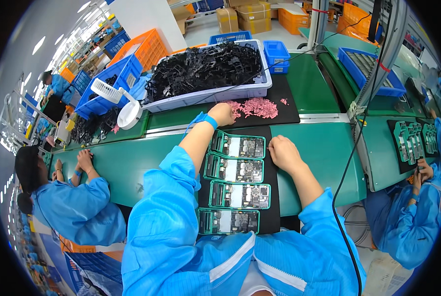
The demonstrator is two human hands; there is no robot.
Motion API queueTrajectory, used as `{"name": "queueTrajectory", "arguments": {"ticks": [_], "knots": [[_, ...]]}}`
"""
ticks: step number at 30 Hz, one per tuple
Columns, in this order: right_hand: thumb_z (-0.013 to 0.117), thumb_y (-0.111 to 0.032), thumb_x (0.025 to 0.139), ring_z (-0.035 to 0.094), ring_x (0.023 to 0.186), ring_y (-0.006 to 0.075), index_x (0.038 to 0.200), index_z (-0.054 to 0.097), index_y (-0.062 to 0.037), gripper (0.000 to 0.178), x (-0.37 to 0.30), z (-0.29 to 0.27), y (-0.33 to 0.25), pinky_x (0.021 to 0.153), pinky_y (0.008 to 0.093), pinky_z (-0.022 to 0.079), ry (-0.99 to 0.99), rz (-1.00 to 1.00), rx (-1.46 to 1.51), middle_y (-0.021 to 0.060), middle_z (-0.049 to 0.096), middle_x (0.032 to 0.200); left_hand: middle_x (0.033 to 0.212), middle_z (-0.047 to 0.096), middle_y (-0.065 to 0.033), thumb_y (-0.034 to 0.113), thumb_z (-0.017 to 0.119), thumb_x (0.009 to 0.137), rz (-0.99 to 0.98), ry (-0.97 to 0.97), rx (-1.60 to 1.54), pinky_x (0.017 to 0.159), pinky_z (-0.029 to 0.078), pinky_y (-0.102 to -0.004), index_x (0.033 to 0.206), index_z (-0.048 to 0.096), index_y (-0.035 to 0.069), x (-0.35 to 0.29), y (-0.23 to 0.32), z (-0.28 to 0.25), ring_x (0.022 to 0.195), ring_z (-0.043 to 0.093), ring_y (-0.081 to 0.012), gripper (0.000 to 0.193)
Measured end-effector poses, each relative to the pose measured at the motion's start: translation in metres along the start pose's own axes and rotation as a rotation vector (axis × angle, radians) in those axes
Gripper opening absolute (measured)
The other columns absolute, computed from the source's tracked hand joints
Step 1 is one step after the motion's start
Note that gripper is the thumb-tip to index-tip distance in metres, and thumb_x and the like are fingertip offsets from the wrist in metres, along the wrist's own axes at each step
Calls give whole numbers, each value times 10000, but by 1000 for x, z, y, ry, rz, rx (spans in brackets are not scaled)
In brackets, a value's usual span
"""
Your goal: The person attaches small components onto circuit boards seated in fixtures by hand and slides the tray of assembled boards down the assembly line to a coworker.
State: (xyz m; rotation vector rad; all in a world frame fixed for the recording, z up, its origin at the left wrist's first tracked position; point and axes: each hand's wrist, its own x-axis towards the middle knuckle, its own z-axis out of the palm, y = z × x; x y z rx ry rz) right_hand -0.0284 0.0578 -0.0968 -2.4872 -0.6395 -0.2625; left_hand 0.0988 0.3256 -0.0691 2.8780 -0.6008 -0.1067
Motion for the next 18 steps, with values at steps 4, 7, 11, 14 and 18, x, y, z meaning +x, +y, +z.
{"name": "queueTrajectory", "arguments": {"ticks": [4,7,11,14,18], "knots": [[597,-88,821,590,858,370,815,601,-10,78,1,-4,2,781,451,476,-6,-12,29,186,605,847,753,681,-157,195,736,704,58,8,-61,706,527,-364,762,710,41,-14,18,-12,725,668,-290,167],[597,-87,818,589,857,374,815,600,-7,80,1,-5,6,778,453,476,-20,-10,21,190,605,849,786,678,-138,142,707,747,238,-16,-162,697,522,-357,802,702,41,-33,46,-25,747,665,-279,115],[599,-84,815,589,855,374,818,605,-5,78,2,-4,8,774,451,477,-7,-31,26,189,605,845,812,635,-122,140,703,735,370,-50,-146,723,504,-390,775,683,41,-61,80,-23,801,629,-300,108],[600,-78,808,595,854,365,819,623,-14,69,2,-5,10,777,445,480,-17,-34,40,180,608,847,813,639,-122,139,690,735,410,-52,-135,736,503,-392,759,676,45,-70,94,-15,821,628,-308,98],[601,-76,803,599,859,359,818,629,-22,63,1,-5,8,779,439,484,-51,-17,52,173,611,850,798,647,-105,127,648,730,389,-21,27,748,509,-398,726,680,63,-75,103,-7,801,634,-302,72]]}}
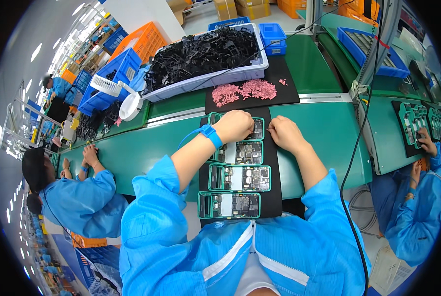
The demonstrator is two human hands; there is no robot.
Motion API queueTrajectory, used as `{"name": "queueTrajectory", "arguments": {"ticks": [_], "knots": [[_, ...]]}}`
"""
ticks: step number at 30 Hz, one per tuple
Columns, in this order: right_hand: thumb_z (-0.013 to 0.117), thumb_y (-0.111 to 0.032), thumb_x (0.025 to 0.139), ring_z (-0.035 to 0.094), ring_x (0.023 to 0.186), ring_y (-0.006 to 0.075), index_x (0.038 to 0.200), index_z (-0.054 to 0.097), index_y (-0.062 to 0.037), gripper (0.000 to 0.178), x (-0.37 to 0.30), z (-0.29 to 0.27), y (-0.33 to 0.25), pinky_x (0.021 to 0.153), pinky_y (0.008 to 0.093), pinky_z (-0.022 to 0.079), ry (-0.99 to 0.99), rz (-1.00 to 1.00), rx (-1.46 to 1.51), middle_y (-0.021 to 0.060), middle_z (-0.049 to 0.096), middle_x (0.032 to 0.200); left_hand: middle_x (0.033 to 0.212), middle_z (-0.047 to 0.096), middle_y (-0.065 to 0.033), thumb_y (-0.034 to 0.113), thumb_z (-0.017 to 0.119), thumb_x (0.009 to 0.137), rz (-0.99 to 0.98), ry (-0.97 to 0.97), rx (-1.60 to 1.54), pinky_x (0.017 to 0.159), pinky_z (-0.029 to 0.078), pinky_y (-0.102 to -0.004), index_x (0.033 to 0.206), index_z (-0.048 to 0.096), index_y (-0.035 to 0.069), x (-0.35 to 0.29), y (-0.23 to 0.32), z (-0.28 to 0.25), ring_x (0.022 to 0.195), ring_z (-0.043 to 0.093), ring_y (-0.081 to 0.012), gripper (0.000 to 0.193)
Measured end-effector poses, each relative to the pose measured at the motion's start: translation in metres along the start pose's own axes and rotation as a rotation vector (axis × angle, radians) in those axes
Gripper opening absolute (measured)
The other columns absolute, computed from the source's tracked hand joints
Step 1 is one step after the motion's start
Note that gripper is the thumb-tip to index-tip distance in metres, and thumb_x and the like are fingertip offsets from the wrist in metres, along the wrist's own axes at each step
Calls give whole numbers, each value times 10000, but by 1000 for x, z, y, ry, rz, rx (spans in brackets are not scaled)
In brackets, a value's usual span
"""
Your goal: The person attaches small components onto circuit boards seated in fixtures by hand and slides the tray of assembled boards down the assembly line to a coworker.
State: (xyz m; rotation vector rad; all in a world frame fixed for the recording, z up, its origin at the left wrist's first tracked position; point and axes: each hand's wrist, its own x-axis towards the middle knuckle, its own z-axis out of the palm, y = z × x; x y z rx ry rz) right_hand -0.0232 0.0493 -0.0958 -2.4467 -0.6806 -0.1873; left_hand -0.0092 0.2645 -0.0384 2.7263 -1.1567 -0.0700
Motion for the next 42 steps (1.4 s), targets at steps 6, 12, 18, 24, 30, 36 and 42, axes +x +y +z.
{"name": "queueTrajectory", "arguments": {"ticks": [6,12,18,24,30,36,42], "knots": [[597,-74,802,601,863,354,813,631,-25,60,-1,0,1,780,436,487,29,-19,14,163,617,857,814,668,-98,105,635,699,62,12,172,759,512,-385,695,692,82,3,6,3,820,649,-281,62],[592,-74,804,600,864,354,808,628,-24,62,-1,-1,0,780,435,487,36,-23,1,167,617,853,812,649,-58,137,652,719,140,-30,356,771,479,-364,729,675,104,6,16,2,865,631,-247,42],[587,-73,805,600,856,354,803,624,-23,62,0,0,-1,777,434,488,55,-45,-4,169,615,840,834,653,-50,108,661,695,139,-59,419,767,470,-349,755,670,102,5,17,0,874,634,-230,61],[589,-72,802,597,844,354,800,622,-24,58,0,-1,-2,771,432,487,54,-47,-13,166,610,828,833,655,-50,100,658,682,79,-56,446,764,470,-351,742,663,99,5,19,4,874,635,-230,60],[585,-67,796,598,838,353,795,623,-24,57,-1,-1,-5,767,434,487,72,-53,-17,162,611,830,828,656,-55,107,657,696,79,-33,332,766,478,-364,757,686,101,-2,12,3,861,637,-247,67],[599,-79,794,600,826,346,795,627,-31,55,-2,0,1,749,438,486,81,-68,20,149,606,822,839,652,-61,79,636,757,170,179,127,765,486,-380,909,737,121,-27,-2,3,849,634,-253,187],[621,-99,788,600,796,325,777,612,-35,66,-5,-11,-21,711,421,486,58,-62,99,129,601,799,887,615,-48,238,587,889,109,97,141,828,456,-373,912,730,127,-34,5,7,934,597,-231,182]]}}
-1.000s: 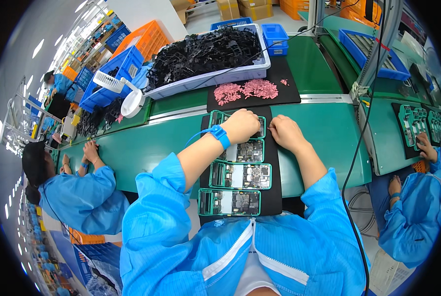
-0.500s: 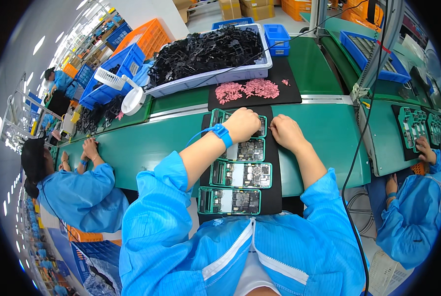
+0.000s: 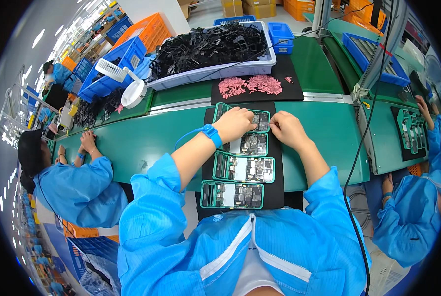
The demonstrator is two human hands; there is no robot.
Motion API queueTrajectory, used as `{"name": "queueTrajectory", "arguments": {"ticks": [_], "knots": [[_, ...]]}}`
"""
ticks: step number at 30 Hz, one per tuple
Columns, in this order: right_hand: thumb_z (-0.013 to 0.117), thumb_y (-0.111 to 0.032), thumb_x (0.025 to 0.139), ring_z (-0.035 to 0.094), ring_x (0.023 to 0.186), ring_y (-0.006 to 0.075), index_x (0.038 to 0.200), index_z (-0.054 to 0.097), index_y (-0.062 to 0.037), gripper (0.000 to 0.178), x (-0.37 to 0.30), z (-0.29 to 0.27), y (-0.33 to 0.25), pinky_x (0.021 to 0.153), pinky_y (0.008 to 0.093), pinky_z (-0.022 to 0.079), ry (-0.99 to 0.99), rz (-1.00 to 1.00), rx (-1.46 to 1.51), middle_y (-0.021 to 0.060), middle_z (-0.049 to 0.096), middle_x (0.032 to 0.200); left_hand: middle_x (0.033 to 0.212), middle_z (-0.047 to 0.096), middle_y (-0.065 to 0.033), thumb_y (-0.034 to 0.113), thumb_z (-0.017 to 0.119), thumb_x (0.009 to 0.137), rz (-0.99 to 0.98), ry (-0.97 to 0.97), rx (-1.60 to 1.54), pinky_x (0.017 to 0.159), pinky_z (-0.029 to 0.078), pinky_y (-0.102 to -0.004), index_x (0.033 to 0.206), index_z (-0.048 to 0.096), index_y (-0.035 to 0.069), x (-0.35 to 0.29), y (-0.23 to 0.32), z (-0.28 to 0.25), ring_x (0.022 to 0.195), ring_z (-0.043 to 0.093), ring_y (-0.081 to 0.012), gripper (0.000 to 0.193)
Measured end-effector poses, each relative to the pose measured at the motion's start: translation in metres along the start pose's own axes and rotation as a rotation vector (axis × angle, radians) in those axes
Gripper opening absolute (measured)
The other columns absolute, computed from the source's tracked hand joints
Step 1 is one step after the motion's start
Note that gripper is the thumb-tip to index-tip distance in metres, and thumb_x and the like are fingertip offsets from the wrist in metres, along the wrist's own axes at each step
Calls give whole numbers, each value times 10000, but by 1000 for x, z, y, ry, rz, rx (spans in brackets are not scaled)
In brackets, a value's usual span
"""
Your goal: The person attaches small components onto circuit boards seated in fixtures by hand and slides the tray of assembled boards down the assembly line to a coworker.
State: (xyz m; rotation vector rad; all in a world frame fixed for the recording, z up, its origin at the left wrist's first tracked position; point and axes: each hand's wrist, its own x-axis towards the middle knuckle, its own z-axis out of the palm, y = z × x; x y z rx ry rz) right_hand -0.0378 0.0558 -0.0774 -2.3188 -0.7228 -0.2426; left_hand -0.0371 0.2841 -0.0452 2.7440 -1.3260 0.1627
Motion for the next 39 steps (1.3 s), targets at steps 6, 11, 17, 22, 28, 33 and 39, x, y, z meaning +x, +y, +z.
{"name": "queueTrajectory", "arguments": {"ticks": [6,11,17,22,28,33,39], "knots": [[624,-91,775,602,786,311,768,603,-34,61,-11,-2,-22,695,410,492,-39,-83,9,114,601,786,893,608,-65,262,608,870,-5,105,-84,810,480,-372,883,702,90,-4,-11,15,926,600,-253,197],[626,-88,756,605,790,309,753,598,-42,53,-15,4,-40,700,407,496,-153,-183,14,111,599,778,920,603,-46,213,572,866,60,105,187,821,442,-355,823,688,87,-1,3,13,935,569,-225,176],[623,-103,741,604,803,306,734,598,-52,57,-18,12,-53,723,407,507,-238,-267,-89,110,593,781,987,639,-79,108,599,762,-42,393,-45,873,466,-374,922,718,102,-18,-4,-3,983,590,-265,199],[591,-72,732,614,791,308,723,609,-35,42,-15,14,-61,731,401,513,-260,-313,-221,118,608,782,950,633,-124,67,613,811,-546,729,-284,771,514,-401,894,696,74,-57,-27,-2,891,617,-327,118],[569,-54,721,620,786,307,713,605,-14,54,-7,15,-71,734,397,513,-311,-385,-404,133,611,772,914,652,-138,74,611,812,-887,686,-273,739,517,-401,897,698,54,-127,-56,52,828,634,-331,123],[568,-47,724,618,801,300,736,610,-20,51,-9,18,-66,750,388,510,-315,-371,-388,121,615,794,893,650,-111,60,610,818,-892,797,-417,713,517,-362,880,694,50,-127,-50,64,792,640,-290,104],[601,11,695,559,1051,286,929,684,-75,263,-31,6,-63,847,386,464,-256,-362,-236,110,596,1056,903,651,-102,63,607,825,-908,767,-398,719,516,-362,881,690,49,-129,-49,60,799,640,-289,100]]}}
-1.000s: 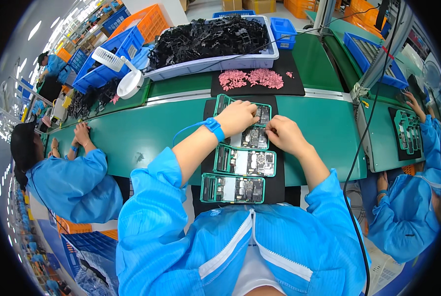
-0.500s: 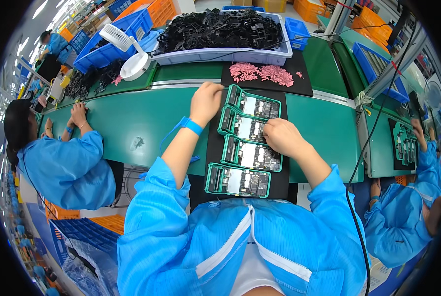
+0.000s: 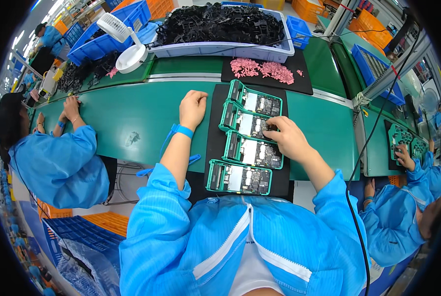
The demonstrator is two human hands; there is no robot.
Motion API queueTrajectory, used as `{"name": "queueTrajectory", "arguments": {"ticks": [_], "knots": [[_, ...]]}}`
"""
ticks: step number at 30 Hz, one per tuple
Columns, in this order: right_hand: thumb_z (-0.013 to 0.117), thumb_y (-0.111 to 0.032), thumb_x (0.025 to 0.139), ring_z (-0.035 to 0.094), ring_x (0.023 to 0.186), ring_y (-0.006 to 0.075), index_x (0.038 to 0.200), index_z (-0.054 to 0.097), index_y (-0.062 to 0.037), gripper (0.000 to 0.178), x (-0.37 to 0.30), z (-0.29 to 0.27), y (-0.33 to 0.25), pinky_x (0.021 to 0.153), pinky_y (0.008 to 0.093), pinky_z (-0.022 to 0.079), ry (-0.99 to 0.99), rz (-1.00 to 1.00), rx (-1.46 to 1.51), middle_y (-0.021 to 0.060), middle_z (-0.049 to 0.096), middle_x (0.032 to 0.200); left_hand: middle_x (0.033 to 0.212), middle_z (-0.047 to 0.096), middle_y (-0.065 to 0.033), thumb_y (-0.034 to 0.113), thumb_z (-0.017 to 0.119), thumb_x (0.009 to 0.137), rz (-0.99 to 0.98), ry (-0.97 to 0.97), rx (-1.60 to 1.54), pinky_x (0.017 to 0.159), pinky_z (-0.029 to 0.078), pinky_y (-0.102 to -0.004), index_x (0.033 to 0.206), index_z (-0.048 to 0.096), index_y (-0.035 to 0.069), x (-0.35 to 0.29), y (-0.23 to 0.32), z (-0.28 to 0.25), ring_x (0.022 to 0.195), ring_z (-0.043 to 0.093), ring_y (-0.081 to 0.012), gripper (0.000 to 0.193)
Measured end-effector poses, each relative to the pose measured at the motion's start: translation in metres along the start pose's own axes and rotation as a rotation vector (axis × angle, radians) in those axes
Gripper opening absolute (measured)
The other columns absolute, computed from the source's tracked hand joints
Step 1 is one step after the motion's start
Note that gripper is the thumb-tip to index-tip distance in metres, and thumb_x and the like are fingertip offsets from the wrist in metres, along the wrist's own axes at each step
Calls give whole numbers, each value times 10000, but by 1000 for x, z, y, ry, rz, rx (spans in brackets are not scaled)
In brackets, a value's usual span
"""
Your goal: The person attaches small components onto circuit boards seated in fixtures by hand and slides the tray of assembled boards down the assembly line to a coworker.
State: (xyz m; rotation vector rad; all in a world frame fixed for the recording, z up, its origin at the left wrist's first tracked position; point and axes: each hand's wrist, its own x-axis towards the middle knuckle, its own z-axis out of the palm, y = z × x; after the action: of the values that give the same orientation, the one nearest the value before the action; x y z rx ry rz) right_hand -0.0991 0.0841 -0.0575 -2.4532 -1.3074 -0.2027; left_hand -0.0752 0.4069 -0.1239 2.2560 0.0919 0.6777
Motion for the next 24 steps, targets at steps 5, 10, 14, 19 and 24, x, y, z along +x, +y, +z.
{"name": "queueTrajectory", "arguments": {"ticks": [5,10,14,19,24], "knots": [[614,33,695,453,1255,321,1056,702,-146,412,-10,-1,-1,960,380,390,48,-25,-97,143,509,1316,883,643,-100,64,618,827,31,29,3,690,509,-342,882,690,43,2,-3,0,760,633,-261,93],[520,5,812,606,1051,313,1107,668,-99,346,0,11,43,890,357,495,392,368,286,179,609,1150,903,649,-100,66,606,826,-9,11,-2,720,516,-361,872,687,47,2,-1,-1,801,638,-289,95],[615,-271,856,652,956,326,1113,636,26,394,13,17,83,838,381,515,183,842,251,225,665,1021,896,647,-101,65,606,821,12,20,-23,713,515,-361,872,689,49,5,2,1,789,637,-289,98],[725,-423,766,664,921,290,1039,628,99,597,35,18,83,809,373,520,118,936,156,231,675,992,893,646,-102,68,607,820,6,23,-22,708,514,-360,873,692,53,4,0,1,784,637,-289,101],[808,-264,719,638,846,172,978,585,70,478,35,24,74,760,305,516,296,1019,665,144,664,950,832,624,-97,60,629,821,32,47,-7,655,500,-311,880,696,40,3,-2,2,704,620,-225,91]]}}
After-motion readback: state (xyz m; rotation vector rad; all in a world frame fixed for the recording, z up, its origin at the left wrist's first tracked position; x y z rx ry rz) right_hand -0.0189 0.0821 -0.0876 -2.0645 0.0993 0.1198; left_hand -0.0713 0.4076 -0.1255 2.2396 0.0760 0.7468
